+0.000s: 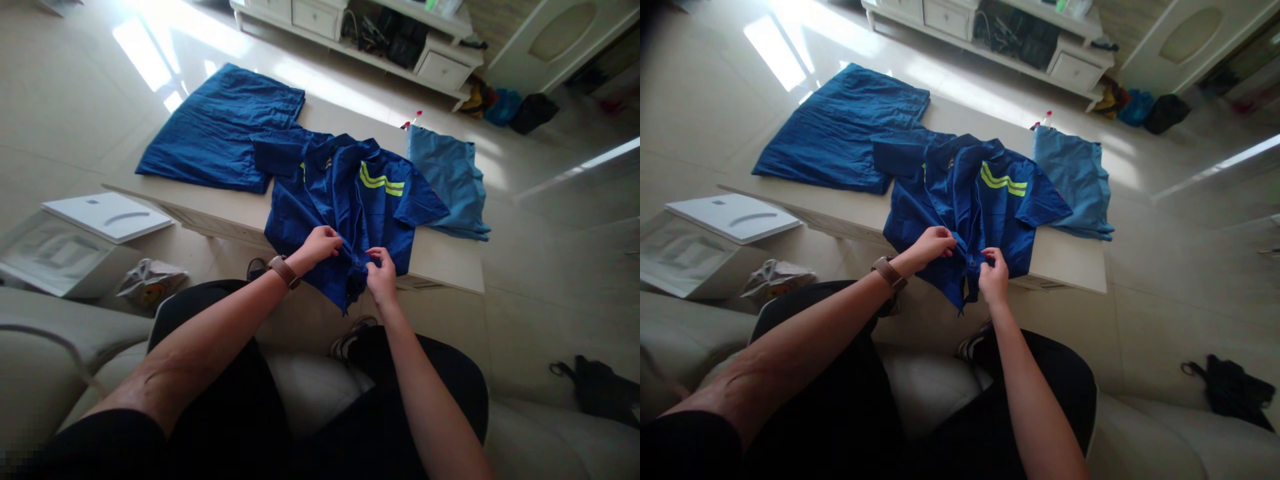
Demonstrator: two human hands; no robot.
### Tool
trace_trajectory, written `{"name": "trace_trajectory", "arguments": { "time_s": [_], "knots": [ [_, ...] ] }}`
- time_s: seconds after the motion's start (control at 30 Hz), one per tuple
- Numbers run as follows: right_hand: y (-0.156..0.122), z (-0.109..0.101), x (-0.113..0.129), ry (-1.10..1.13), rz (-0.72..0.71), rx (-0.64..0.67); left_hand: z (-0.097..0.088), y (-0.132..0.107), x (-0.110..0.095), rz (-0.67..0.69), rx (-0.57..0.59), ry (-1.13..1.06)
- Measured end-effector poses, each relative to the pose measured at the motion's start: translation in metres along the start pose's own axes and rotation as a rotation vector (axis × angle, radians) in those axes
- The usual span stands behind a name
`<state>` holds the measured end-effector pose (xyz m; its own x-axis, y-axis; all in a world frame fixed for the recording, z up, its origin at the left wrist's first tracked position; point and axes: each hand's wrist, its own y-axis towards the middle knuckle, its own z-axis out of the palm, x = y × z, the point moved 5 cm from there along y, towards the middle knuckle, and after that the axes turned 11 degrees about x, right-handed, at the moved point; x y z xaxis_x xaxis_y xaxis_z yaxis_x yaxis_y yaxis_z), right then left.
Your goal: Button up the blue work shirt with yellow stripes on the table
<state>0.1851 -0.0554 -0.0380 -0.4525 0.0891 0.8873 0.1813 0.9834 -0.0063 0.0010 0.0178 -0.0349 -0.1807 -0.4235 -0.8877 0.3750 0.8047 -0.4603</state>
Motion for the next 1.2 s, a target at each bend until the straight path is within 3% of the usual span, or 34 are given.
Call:
{"name": "trace_trajectory", "arguments": {
  "time_s": [0.23,0.33,0.47,0.63,0.8,0.97,1.2],
  "knots": [
    [0.005,0.011,-0.02,0.115,0.138,0.081,-0.007,0.016,0.013,-0.073,-0.04,0.163],
    [0.006,0.014,-0.022,0.158,0.202,0.089,-0.005,0.018,0.014,-0.072,-0.049,0.093],
    [0.005,0.018,-0.02,0.195,0.186,0.101,0.002,0.016,0.01,-0.064,-0.048,-0.018],
    [0.002,0.018,-0.021,0.028,0.162,0.086,0.011,0.019,0.009,0.003,0.012,-0.022],
    [0.003,0.018,-0.021,-0.126,0.121,0.086,0.011,0.019,0.002,0.164,0.019,0.231],
    [0.005,0.018,-0.021,-0.212,0.09,0.084,0.005,0.01,-0.007,0.165,-0.024,0.408],
    [0.003,0.006,-0.009,-0.381,-0.035,-0.126,-0.005,0.007,-0.014,0.159,-0.004,0.486]
  ]
}}
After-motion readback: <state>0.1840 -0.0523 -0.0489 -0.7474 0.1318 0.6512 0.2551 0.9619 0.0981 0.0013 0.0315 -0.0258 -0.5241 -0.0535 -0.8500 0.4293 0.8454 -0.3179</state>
